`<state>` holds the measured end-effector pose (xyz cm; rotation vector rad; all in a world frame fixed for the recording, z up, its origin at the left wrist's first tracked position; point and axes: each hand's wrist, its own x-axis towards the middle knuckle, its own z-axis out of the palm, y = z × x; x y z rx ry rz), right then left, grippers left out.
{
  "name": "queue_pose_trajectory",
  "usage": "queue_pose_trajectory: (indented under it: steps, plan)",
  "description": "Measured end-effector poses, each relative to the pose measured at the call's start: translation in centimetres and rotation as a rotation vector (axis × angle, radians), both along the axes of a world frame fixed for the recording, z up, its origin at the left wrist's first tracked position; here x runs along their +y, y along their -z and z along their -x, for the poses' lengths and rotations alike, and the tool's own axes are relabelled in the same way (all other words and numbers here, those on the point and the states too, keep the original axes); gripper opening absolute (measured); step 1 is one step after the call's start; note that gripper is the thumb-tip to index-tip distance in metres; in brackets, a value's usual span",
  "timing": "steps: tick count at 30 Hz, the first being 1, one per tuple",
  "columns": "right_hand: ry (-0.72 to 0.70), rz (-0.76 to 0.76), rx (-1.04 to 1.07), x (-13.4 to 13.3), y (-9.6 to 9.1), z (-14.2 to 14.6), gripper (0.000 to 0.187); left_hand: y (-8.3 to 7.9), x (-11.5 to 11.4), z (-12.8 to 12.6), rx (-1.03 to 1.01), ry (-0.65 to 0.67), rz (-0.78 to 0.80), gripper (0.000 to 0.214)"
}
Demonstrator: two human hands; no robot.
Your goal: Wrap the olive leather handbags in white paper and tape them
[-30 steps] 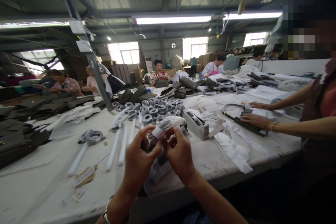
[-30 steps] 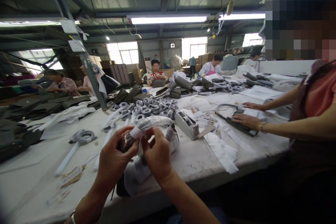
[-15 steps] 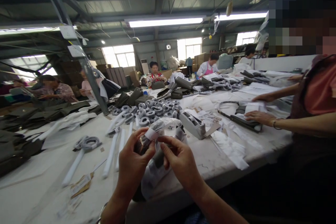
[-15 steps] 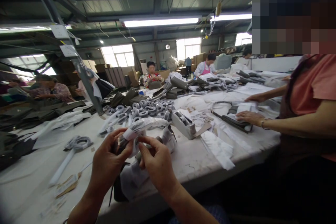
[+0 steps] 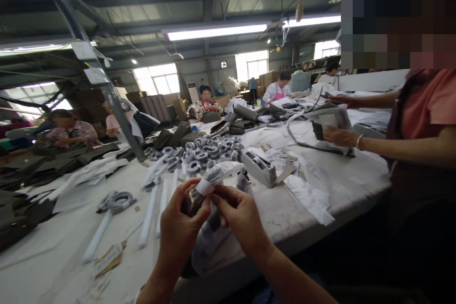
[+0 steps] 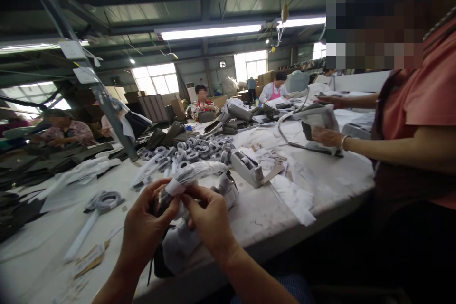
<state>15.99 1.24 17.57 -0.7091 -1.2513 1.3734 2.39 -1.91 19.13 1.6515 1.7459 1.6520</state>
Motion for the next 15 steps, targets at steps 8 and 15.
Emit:
queue_pose_trajectory:
  steps: [8,15]
  plan:
    - [0.035,0.043,0.099,-0.02,0.59,0.82,0.031,-0.10,-0.26,-0.45,0.015,-0.002,0.012,0.044]
    - [0.201,-0.166,-0.139,0.14,-0.10,0.83,0.010,-0.30,-0.54,-0.78,0.091,-0.046,-0.019,0.042]
